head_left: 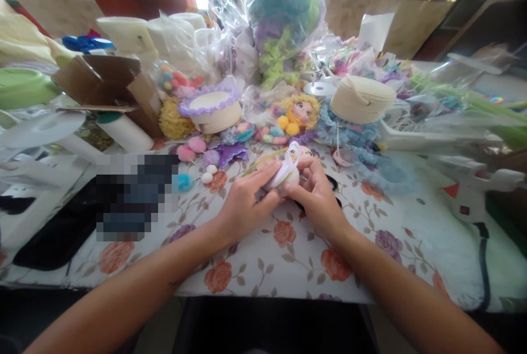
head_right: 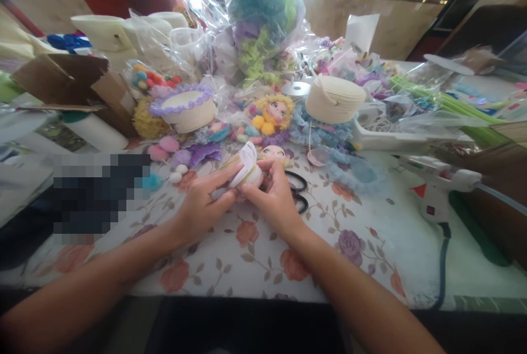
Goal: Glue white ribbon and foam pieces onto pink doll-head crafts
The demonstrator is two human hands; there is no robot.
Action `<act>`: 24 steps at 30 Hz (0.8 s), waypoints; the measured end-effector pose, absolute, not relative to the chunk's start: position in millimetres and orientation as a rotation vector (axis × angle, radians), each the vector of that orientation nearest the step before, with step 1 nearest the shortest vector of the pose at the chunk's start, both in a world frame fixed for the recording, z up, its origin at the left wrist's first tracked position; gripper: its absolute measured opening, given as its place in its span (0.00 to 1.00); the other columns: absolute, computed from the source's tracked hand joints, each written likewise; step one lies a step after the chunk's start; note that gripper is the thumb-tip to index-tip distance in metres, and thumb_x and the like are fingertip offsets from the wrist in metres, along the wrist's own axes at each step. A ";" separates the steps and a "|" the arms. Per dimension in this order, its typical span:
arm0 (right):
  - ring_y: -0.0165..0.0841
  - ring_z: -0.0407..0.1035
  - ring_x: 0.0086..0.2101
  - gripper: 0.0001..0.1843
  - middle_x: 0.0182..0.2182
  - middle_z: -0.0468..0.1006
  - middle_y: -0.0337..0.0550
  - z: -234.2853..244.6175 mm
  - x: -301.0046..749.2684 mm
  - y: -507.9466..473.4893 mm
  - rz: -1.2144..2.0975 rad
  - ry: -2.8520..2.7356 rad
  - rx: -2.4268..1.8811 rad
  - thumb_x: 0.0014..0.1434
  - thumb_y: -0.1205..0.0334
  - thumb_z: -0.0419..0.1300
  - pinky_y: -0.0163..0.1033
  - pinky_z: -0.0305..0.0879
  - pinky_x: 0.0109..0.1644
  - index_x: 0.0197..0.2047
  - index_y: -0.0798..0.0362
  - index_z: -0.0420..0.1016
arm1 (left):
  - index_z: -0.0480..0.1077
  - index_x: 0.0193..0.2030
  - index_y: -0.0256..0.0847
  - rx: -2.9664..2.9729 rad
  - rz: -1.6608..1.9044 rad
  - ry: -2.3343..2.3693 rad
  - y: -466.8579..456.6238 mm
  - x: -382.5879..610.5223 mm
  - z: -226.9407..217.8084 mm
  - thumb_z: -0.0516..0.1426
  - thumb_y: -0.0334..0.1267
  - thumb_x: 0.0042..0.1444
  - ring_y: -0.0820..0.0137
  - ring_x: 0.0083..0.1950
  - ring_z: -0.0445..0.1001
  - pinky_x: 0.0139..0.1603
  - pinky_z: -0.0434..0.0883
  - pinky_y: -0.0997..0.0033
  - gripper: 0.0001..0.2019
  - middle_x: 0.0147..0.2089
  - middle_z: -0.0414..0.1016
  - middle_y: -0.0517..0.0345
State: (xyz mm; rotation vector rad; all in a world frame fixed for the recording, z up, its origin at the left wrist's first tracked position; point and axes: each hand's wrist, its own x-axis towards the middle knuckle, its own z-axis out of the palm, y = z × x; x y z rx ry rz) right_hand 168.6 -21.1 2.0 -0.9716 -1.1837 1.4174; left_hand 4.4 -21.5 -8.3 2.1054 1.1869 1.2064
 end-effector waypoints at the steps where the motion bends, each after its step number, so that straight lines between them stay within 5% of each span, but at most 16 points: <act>1: 0.30 0.70 0.35 0.21 0.39 0.71 0.37 2.3 168.2 -21.7 1.409 -1.184 -0.985 0.50 0.62 0.67 0.36 0.68 0.37 0.41 0.48 0.59 | 0.73 0.61 0.36 2.109 1.198 1.183 -21.5 4.3 -7.8 0.55 0.35 0.59 0.53 0.66 0.68 0.68 0.67 0.52 0.23 0.64 0.71 0.48; 13: 0.33 0.70 0.34 0.23 0.38 0.72 0.38 5.4 165.8 -23.5 1.316 -1.192 -1.146 0.46 0.61 0.65 0.38 0.67 0.36 0.43 0.48 0.60 | 0.71 0.62 0.40 2.153 1.224 1.152 -23.7 5.5 -10.7 0.55 0.36 0.59 0.54 0.65 0.70 0.67 0.68 0.54 0.24 0.64 0.72 0.50; 24: 0.34 0.72 0.38 0.23 0.42 0.73 0.40 -3.0 168.0 -22.1 1.355 -1.111 -1.034 0.49 0.60 0.64 0.37 0.70 0.38 0.46 0.47 0.61 | 0.67 0.65 0.35 2.228 1.228 1.041 -22.5 3.9 -9.9 0.57 0.34 0.58 0.53 0.67 0.68 0.67 0.67 0.53 0.27 0.65 0.70 0.41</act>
